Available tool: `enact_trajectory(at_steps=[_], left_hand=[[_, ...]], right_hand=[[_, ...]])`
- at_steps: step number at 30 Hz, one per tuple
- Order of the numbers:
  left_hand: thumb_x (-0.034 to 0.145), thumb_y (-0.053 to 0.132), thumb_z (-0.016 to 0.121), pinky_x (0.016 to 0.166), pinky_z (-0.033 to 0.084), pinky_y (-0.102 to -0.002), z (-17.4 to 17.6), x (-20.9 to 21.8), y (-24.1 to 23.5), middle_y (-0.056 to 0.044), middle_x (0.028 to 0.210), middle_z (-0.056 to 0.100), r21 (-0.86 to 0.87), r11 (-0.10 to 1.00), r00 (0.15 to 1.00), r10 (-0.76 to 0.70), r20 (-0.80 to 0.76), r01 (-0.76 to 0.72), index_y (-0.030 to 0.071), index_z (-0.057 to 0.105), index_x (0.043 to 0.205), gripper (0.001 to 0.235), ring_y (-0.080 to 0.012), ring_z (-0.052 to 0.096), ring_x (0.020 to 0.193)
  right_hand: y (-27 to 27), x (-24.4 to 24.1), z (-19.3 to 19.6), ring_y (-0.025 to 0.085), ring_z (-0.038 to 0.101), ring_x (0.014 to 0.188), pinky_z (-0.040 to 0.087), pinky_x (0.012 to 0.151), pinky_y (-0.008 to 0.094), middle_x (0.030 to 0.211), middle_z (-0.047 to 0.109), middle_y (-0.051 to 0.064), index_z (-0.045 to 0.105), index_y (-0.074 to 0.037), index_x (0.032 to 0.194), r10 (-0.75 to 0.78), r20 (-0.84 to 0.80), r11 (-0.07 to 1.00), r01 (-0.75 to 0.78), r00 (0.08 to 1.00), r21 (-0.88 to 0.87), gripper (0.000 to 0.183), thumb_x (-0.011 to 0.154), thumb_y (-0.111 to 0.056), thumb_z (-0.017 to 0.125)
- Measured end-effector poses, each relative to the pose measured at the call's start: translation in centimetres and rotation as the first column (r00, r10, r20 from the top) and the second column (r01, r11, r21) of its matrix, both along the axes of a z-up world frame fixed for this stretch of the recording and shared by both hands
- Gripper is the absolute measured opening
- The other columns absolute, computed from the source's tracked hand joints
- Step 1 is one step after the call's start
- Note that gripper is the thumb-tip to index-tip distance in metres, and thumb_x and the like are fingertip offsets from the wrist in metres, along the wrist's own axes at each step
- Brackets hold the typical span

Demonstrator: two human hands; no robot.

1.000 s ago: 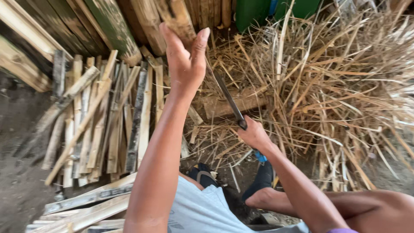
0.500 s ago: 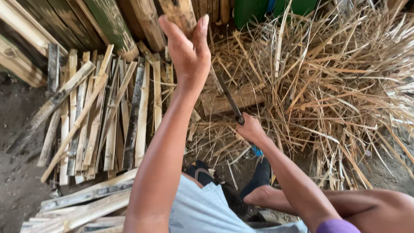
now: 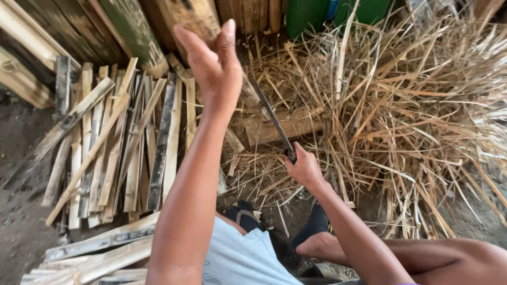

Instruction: The person sits on the ground and uses a machete to split bamboo strips into thinner pieces. They repeatedly position each strip against a wooden block and strike it with the machete, then set the finished pieces aside.

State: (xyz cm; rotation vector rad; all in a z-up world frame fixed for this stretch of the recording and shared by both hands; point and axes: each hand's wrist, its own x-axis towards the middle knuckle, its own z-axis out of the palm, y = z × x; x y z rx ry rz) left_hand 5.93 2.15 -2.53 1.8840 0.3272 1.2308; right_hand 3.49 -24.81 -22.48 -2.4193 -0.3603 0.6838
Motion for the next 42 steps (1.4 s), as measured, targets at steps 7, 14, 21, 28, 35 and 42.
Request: enact_trajectory(at_steps=[7, 14, 21, 28, 35, 42], left_hand=[[0.103, 0.055, 0.054, 0.115, 0.055, -0.052, 1.3, -0.4, -0.7, -0.021, 0.129, 0.062, -0.190, 0.976, 0.992, -0.115, -0.041, 0.106, -0.010, 0.017, 0.156, 0.092, -0.0312, 0.066, 0.118], [0.103, 0.039, 0.063, 0.106, 0.048, -0.045, -4.4, 0.7, -1.0, -0.030, 0.148, 0.044, 0.167, 0.934, 0.949, 0.316, 0.020, -0.315, -0.010, 0.006, 0.156, 0.092, -0.0309, 0.055, 0.118], [0.091, 0.013, 0.067, 0.051, 0.062, -0.035, -12.5, 1.0, -2.4, -0.016, 0.100, 0.068, -0.424, 0.883, 0.805, -0.098, -0.585, -0.201, -0.002, 0.035, 0.145, 0.065, -0.0245, 0.069, 0.063], [0.087, 0.025, 0.073, 0.067, 0.061, -0.042, -9.2, -6.4, 10.4, -0.017, 0.092, 0.073, -0.389, 0.860, 0.935, 0.238, -0.264, -0.329, -0.003, 0.040, 0.134, 0.064, -0.0277, 0.075, 0.073], [0.084, 0.020, 0.067, 0.073, 0.054, -0.048, -19.4, -30.1, 7.6, -0.020, 0.088, 0.074, -0.376, 0.610, 0.702, 0.473, -0.533, -0.697, 0.001, 0.070, 0.110, 0.032, -0.0362, 0.073, 0.081], [0.087, 0.018, 0.063, 0.092, 0.048, -0.052, -26.2, -41.5, -1.8, -0.027, 0.114, 0.062, -0.292, -0.040, 0.196, 0.654, -0.731, -0.956, -0.003, 0.052, 0.117, 0.038, -0.0446, 0.063, 0.104]], right_hand=[[-1.0, 0.7, -5.6, 0.034, 0.066, 0.076, 0.051, 0.068, 0.046, 0.088, 0.071, 0.025, 0.062, -0.001, 0.128, 0.083, -0.037, 0.996, -0.085, 0.996, -0.039, 0.050, 0.088, -0.028, 0.071], [-1.8, -0.4, -7.9, 0.038, 0.069, 0.070, 0.052, 0.064, 0.051, 0.083, 0.071, 0.025, 0.049, -0.001, 0.138, -0.013, -0.146, 0.996, -0.001, 0.989, -0.093, 0.057, 0.087, -0.020, 0.066], [0.7, 0.2, -2.9, 0.026, 0.066, 0.069, 0.050, 0.062, 0.042, 0.081, 0.071, 0.017, 0.059, -0.006, 0.132, -0.012, -0.078, 0.998, 0.017, 0.997, 0.068, 0.050, 0.088, -0.024, 0.071], [6.9, -3.6, 3.4, 0.019, 0.064, 0.056, 0.051, 0.052, 0.039, 0.069, 0.065, 0.010, 0.060, -0.002, 0.110, 0.075, -0.191, 0.915, 0.009, 0.979, 0.403, 0.029, 0.087, -0.020, 0.066], [14.8, -12.6, 5.6, 0.019, 0.065, 0.053, 0.052, 0.053, 0.037, 0.064, 0.064, 0.009, 0.061, 0.000, 0.098, 0.505, -0.179, 0.821, -0.407, 0.844, 0.400, 0.027, 0.084, -0.021, 0.070], [19.3, -21.6, 1.8, 0.023, 0.066, 0.054, 0.054, 0.056, 0.040, 0.069, 0.069, 0.017, 0.061, -0.004, 0.118, 0.825, -0.254, 0.563, -0.762, 0.504, 0.319, 0.045, 0.078, -0.023, 0.068]])
